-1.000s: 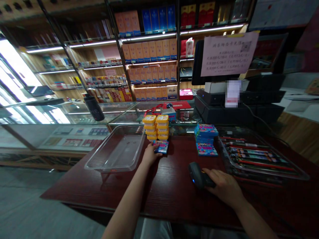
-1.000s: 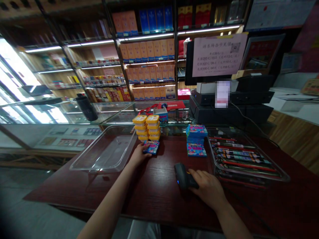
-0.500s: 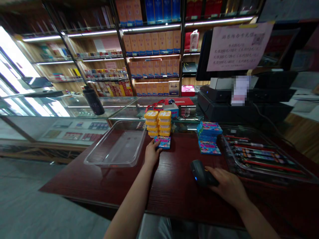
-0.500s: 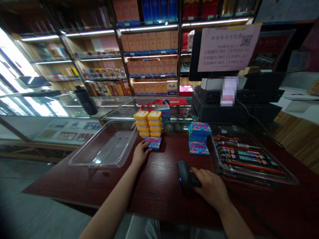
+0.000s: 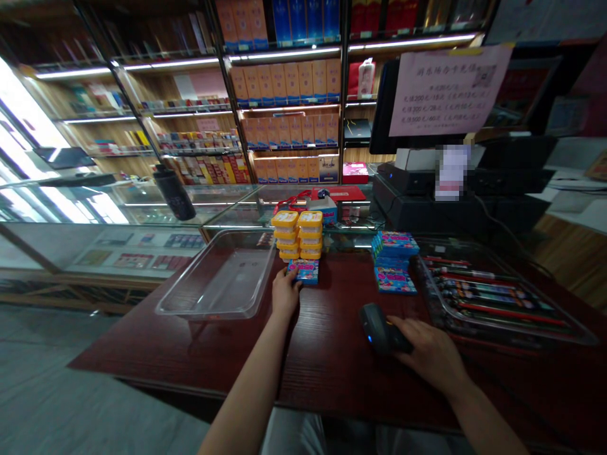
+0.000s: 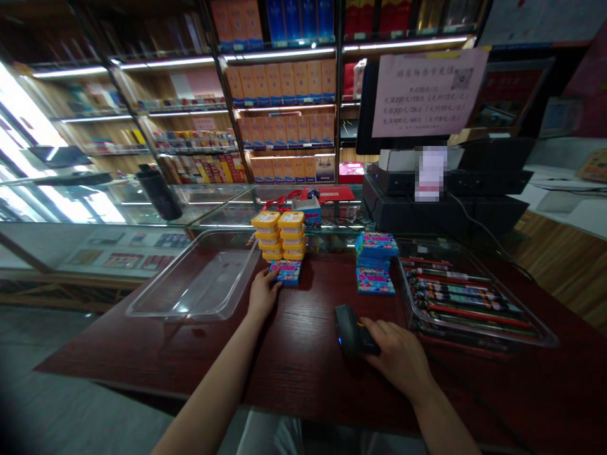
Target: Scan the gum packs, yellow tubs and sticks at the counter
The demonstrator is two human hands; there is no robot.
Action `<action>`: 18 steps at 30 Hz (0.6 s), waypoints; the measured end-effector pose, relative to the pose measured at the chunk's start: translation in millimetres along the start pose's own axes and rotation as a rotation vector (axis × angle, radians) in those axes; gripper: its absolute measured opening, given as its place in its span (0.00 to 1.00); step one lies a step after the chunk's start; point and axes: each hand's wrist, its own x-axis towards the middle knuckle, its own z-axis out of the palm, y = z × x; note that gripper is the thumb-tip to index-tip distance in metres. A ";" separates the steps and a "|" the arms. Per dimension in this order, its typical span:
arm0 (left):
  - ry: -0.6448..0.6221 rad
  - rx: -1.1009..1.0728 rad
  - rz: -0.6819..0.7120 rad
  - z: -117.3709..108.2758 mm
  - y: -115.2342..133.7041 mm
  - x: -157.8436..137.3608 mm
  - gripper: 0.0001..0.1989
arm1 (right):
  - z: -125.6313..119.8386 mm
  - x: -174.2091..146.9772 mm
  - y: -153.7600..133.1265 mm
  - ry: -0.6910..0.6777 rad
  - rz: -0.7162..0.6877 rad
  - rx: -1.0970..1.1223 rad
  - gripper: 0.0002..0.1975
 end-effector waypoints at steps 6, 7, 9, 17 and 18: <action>0.098 0.055 0.090 -14.5 24.7 -12.2 0.25 | -1.3 0.0 -2.8 0.039 0.017 -0.019 0.22; 0.102 0.048 0.132 -16.4 31.3 -13.3 0.23 | -2.0 0.2 -3.1 0.046 0.015 -0.021 0.22; 0.057 0.010 0.243 -17.2 46.4 -13.4 0.21 | -3.4 0.5 -3.2 0.047 0.010 -0.023 0.21; -0.502 -0.266 0.768 26.7 120.8 10.7 0.22 | -3.6 -0.3 -1.6 0.007 0.053 0.018 0.24; -0.555 -0.275 0.817 35.6 129.2 14.9 0.22 | -3.3 -0.5 -1.5 0.005 0.057 0.024 0.24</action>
